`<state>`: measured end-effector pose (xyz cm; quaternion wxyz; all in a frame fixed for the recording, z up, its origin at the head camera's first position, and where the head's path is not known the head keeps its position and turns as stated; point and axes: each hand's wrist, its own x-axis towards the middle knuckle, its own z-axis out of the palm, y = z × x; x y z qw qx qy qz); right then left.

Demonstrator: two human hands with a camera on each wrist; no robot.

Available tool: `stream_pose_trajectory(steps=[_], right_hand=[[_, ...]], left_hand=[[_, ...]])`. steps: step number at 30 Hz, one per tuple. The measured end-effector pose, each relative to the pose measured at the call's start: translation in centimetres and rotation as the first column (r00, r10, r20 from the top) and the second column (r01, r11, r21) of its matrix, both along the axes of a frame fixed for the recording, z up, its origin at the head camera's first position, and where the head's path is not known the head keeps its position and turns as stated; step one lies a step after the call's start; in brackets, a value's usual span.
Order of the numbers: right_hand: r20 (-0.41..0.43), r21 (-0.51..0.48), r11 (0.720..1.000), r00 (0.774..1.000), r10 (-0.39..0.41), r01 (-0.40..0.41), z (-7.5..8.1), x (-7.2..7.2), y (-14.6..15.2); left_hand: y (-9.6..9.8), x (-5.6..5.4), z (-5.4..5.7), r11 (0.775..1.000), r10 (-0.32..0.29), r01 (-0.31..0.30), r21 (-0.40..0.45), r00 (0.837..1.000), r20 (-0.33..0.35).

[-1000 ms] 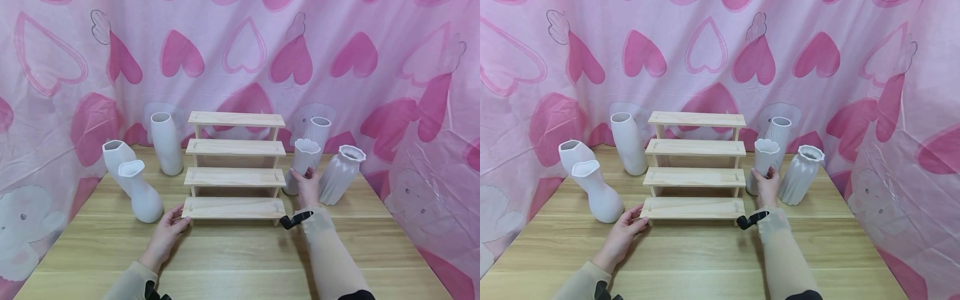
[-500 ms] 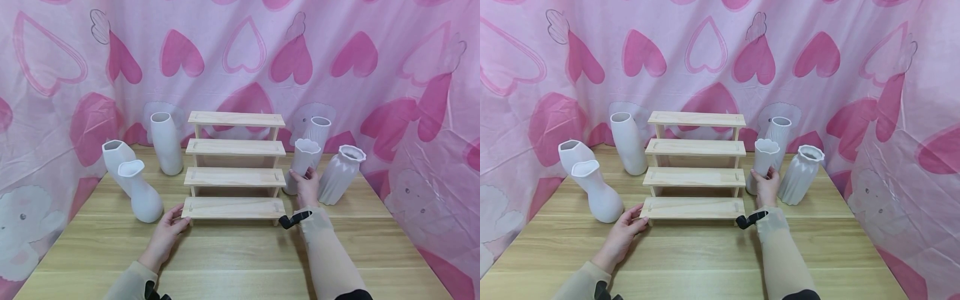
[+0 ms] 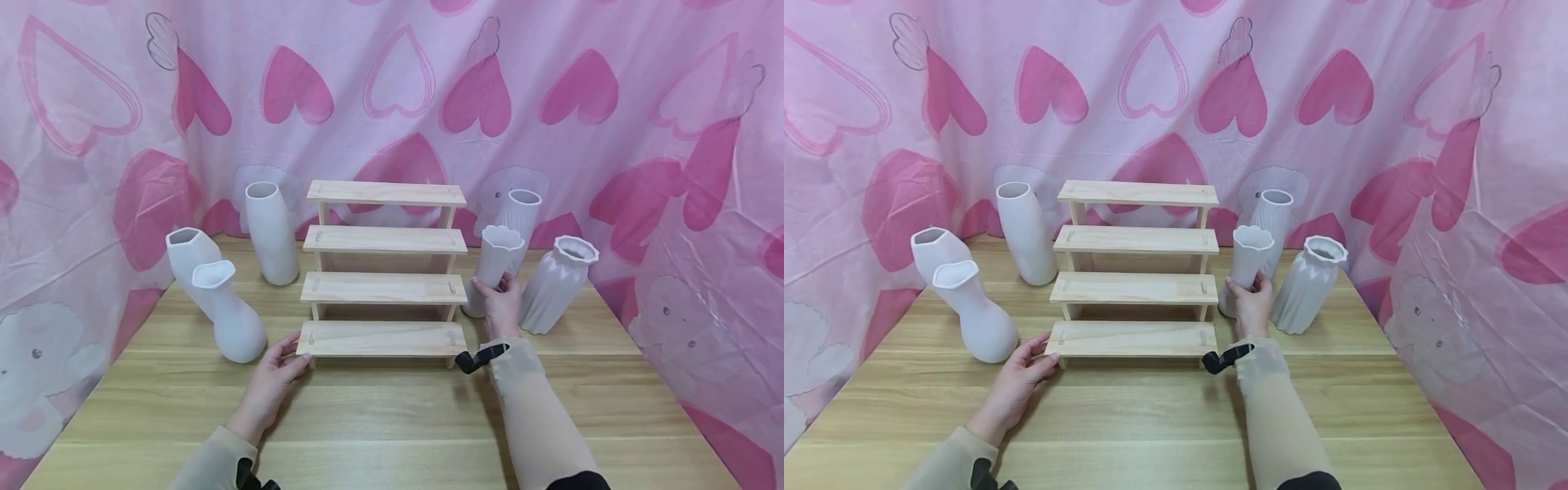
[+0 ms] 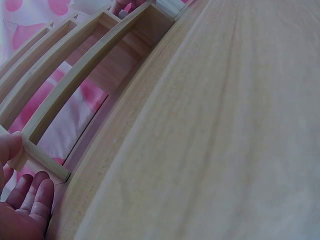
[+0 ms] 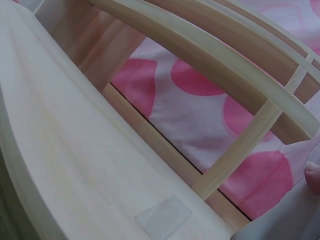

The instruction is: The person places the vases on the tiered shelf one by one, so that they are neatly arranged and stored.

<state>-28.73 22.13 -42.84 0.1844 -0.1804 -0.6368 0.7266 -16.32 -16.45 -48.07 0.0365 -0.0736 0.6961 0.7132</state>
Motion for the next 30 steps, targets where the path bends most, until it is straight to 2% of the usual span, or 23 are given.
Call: stream_pose_trajectory(steps=[6, 15, 22, 30], right_hand=[[-0.007, 0.012, 1.0, 1.0, 0.001, -0.001, 0.1, 0.3, 0.2], [0.037, 0.059, 0.998, 0.999, 0.006, -0.008, 0.1, 1.1, 0.6], [0.039, 0.11, 0.994, 0.999, -0.002, -0.002, 0.3, 2.2, 0.9], [0.06, 0.149, 0.988, 0.998, 0.025, -0.034, 0.9, 3.8, 1.4]], left_hand=[[0.0, -0.1, -0.1, 1.0, 0.002, -0.002, -0.006, 1.0, 0.003], [0.0, -0.1, -0.2, 1.0, 0.001, -0.001, 0.0, 1.0, -0.006], [0.0, -0.1, -0.3, 1.0, 0.002, -0.002, -0.002, 1.0, -0.014], [0.0, -0.1, -0.3, 1.0, 0.006, -0.006, 0.001, 1.0, -0.012]])
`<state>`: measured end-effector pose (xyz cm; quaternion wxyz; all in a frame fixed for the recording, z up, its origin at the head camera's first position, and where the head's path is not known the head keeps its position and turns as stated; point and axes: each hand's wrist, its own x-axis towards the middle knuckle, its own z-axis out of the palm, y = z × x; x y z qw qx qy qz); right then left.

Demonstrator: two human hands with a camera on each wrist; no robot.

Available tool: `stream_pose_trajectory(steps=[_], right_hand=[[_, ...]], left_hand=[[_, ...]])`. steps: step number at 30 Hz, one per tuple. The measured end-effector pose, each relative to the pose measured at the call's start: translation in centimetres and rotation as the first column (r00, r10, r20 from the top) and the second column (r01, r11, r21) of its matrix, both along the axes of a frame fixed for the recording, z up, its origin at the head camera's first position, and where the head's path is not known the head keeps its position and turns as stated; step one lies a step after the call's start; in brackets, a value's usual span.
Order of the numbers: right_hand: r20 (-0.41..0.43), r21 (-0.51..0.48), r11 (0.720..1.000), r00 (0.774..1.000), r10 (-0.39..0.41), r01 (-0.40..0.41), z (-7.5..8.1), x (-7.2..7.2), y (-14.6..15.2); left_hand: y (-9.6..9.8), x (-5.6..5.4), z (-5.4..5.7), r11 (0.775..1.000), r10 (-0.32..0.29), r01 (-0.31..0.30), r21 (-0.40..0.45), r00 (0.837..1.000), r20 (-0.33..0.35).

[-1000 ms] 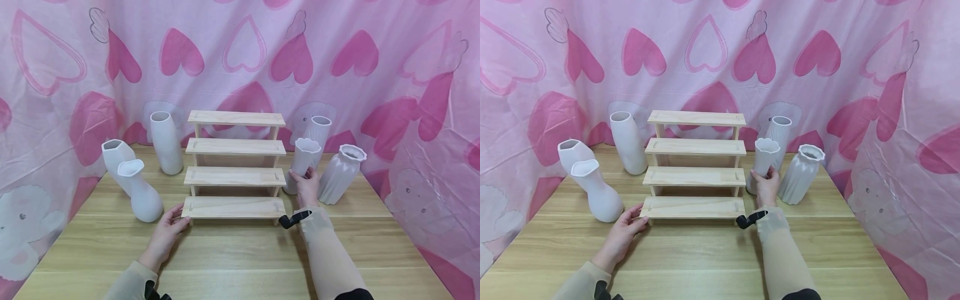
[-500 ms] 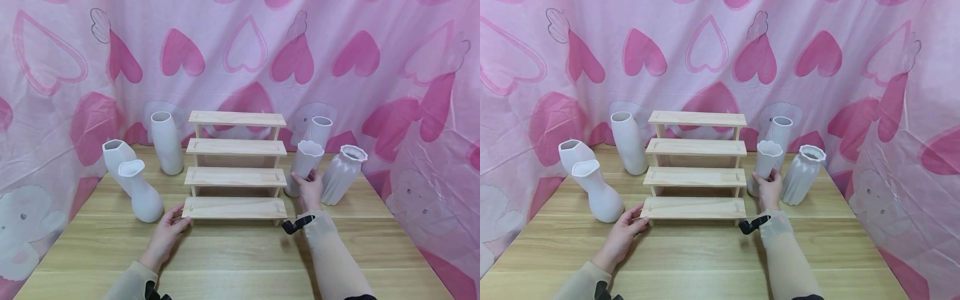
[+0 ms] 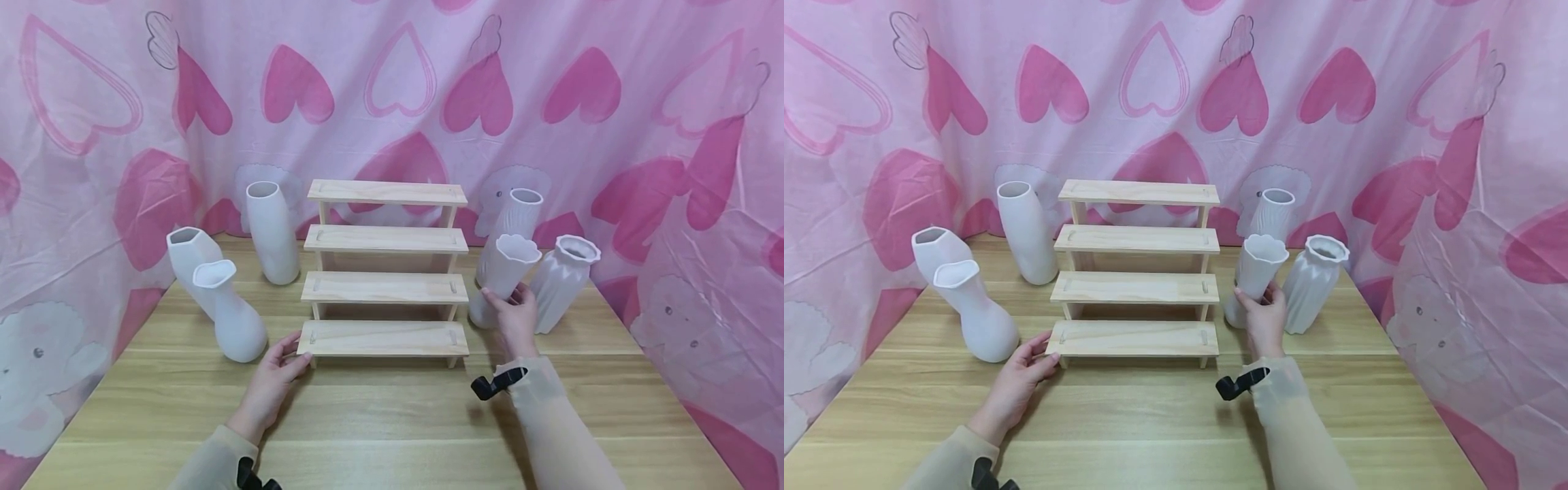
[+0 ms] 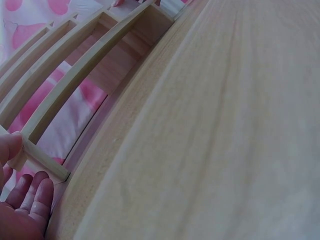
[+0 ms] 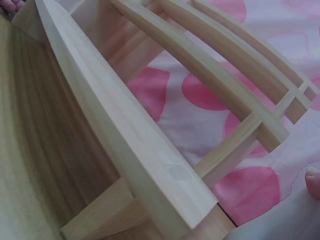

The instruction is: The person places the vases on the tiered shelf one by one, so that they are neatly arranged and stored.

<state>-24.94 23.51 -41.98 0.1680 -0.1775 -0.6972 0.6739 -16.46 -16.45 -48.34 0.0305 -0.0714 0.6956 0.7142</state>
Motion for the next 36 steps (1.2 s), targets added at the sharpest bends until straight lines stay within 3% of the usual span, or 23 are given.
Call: stream_pose_trajectory(steps=[4, 11, 21, 36], right_hand=[[0.011, 0.039, 0.999, 1.0, 0.009, -0.009, 0.3, 1.0, 0.2], [-0.014, 0.012, 1.0, 1.0, 0.023, -0.023, 0.9, 2.5, 0.6], [0.03, 0.162, 0.983, 0.997, 0.076, -0.08, 2.7, 5.6, 1.4], [-0.014, 0.178, 0.969, 0.984, 0.175, -0.17, 4.8, 8.4, 0.1]], left_hand=[[0.0, 0.0, 0.0, 1.0, -0.002, 0.002, -0.001, 1.0, 0.001], [0.0, 0.0, 0.0, 1.0, -0.003, 0.003, -0.002, 1.0, -0.003], [-0.1, 0.0, 0.1, 1.0, -0.007, 0.007, -0.001, 1.0, -0.003], [-0.1, 0.1, 0.2, 1.0, -0.01, 0.01, -0.006, 1.0, -0.001]])
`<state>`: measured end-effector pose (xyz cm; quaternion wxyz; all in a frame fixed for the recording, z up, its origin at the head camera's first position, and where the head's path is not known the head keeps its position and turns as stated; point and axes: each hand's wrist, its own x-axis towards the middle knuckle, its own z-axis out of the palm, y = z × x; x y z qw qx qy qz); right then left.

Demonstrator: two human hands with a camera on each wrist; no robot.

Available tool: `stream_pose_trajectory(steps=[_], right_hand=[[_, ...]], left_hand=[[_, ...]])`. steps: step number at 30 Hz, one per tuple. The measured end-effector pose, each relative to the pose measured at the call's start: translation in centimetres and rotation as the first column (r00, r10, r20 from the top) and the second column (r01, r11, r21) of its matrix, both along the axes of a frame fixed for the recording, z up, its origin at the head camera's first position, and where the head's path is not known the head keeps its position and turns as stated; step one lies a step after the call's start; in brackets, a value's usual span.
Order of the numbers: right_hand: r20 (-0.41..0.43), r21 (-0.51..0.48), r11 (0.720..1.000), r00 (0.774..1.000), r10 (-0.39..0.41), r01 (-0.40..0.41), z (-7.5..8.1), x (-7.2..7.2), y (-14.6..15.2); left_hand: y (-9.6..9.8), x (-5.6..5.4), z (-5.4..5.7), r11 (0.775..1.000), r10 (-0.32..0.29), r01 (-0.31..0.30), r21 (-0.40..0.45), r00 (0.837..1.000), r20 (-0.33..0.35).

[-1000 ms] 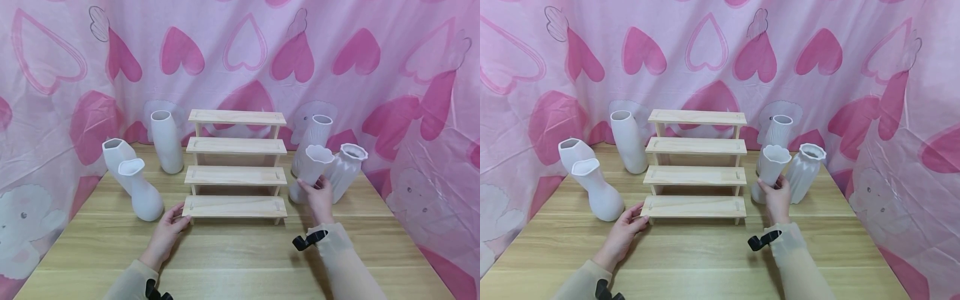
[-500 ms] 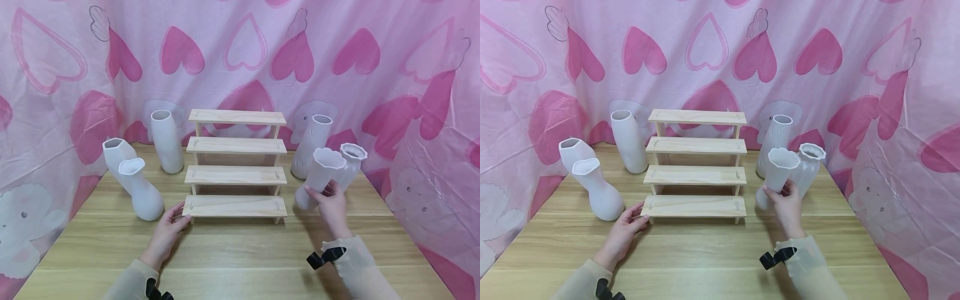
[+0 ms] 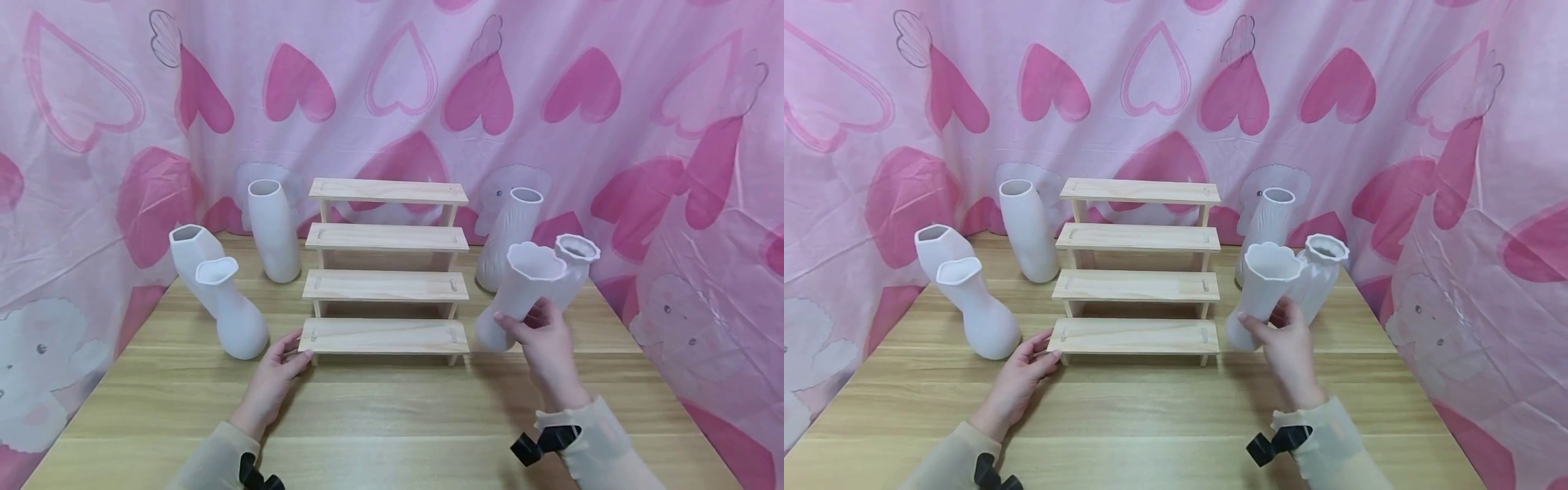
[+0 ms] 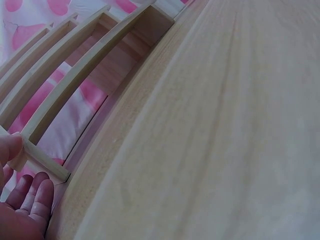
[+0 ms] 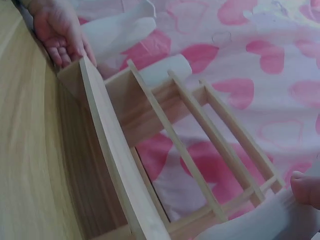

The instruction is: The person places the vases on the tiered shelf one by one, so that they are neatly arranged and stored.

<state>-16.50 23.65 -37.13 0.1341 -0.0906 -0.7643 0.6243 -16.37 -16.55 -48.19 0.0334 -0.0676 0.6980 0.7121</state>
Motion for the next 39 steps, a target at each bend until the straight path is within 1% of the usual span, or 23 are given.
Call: stream_pose_trajectory(steps=[3, 6, 11, 14, 18, 24, 33, 39], right_hand=[[-0.012, -0.025, 0.999, 0.999, 0.036, -0.036, 0.1, 0.2, -0.5], [-0.008, -0.029, 0.997, 0.997, 0.074, -0.074, 0.2, 0.3, -1.0], [0.002, -0.051, 0.988, 0.989, 0.147, -0.147, 0.4, 0.2, -1.9], [0.0, -0.062, 0.982, 0.984, 0.178, -0.178, 0.4, 0.0, -2.5], [-0.004, -0.06, 0.979, 0.981, 0.195, -0.195, 0.3, -0.3, -3.4], [0.003, -0.071, 0.974, 0.976, 0.217, -0.217, -0.1, -0.9, -4.6], [0.007, -0.13, 0.951, 0.959, 0.284, -0.281, -0.6, -1.8, -6.2], [0.032, -0.136, 0.938, 0.945, 0.326, -0.319, -0.5, -2.1, -7.2]], left_hand=[[0.0, 0.0, 0.0, 1.0, 0.0, 0.0, 0.001, 1.0, 0.0], [0.0, -0.1, 0.0, 1.0, 0.0, 0.0, -0.004, 1.0, 0.0], [0.0, -0.1, 0.0, 1.0, 0.004, -0.004, -0.011, 1.0, 0.001], [0.0, -0.1, 0.0, 1.0, 0.005, -0.005, -0.011, 1.0, 0.0], [0.0, -0.1, 0.0, 1.0, 0.004, -0.004, -0.011, 1.0, -0.006], [0.0, -0.1, 0.0, 1.0, 0.006, -0.006, -0.012, 1.0, 0.01], [0.0, -0.1, -0.1, 1.0, 0.006, -0.006, -0.006, 1.0, 0.015], [0.0, -0.1, -0.1, 1.0, 0.003, -0.003, -0.008, 1.0, 0.011]])
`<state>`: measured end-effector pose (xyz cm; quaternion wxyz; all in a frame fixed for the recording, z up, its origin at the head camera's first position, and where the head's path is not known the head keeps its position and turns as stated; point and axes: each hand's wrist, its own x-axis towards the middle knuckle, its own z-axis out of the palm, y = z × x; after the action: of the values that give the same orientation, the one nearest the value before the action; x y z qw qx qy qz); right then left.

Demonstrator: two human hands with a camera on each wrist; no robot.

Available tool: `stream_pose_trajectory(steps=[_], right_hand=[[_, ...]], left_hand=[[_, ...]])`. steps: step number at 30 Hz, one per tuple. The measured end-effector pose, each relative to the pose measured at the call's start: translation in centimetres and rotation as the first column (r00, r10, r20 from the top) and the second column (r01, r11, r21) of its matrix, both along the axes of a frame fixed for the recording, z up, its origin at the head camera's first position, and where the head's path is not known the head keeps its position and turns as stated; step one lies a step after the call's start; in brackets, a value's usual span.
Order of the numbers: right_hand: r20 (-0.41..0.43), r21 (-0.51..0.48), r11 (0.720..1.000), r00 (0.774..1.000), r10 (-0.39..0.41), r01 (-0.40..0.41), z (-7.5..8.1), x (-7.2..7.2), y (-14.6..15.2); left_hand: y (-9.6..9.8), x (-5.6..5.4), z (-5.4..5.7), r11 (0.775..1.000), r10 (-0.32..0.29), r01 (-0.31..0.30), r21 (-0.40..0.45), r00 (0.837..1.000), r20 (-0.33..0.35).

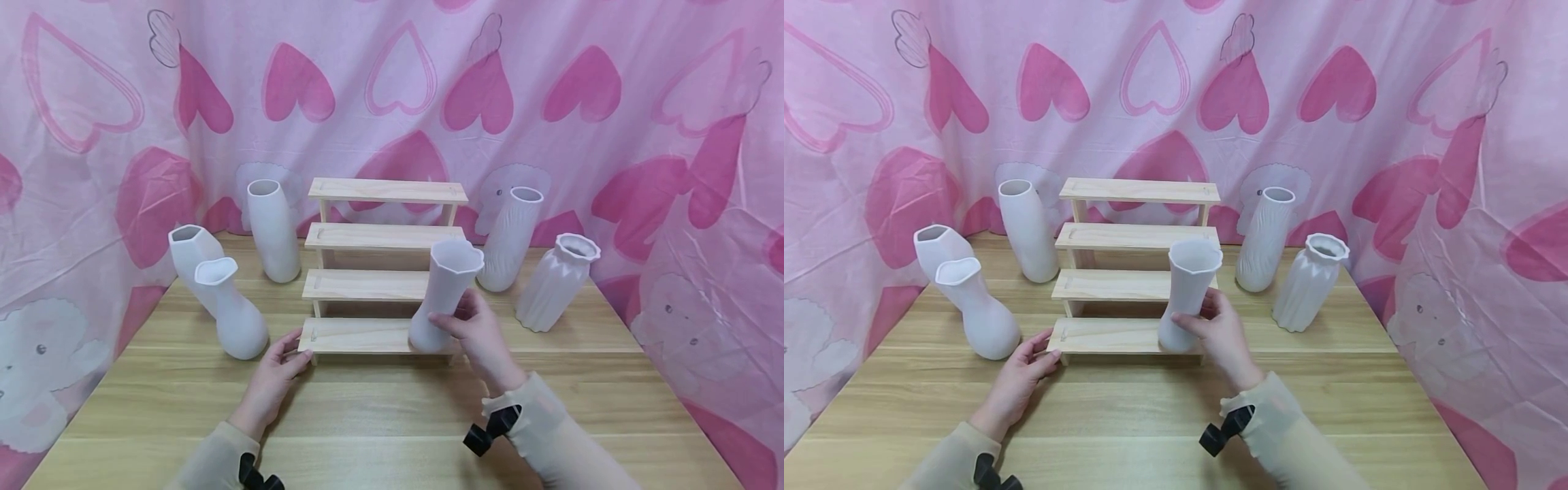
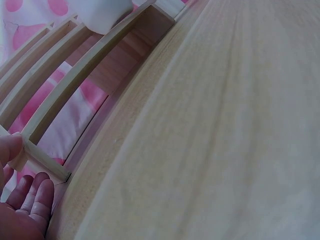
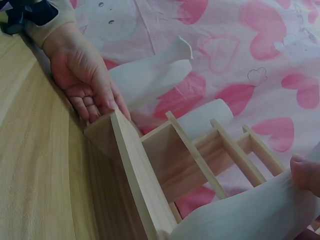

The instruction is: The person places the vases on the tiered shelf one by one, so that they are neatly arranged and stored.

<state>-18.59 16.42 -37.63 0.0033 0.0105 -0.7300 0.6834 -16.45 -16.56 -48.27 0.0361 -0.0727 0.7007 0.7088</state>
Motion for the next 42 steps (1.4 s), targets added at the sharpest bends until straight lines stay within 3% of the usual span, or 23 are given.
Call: stream_pose_trajectory(steps=[9, 42], right_hand=[[-0.017, 0.051, 0.999, 1.0, 0.019, -0.018, -0.2, -0.4, -1.0], [0.015, 0.037, 0.997, 0.998, 0.062, -0.062, -0.2, -1.2, -2.6]], left_hand=[[0.0, 0.2, 0.3, 1.0, 0.0, 0.0, -0.006, 1.0, -0.003], [0.1, 0.1, 0.3, 1.0, 0.008, -0.008, -0.009, 1.0, -0.02]])
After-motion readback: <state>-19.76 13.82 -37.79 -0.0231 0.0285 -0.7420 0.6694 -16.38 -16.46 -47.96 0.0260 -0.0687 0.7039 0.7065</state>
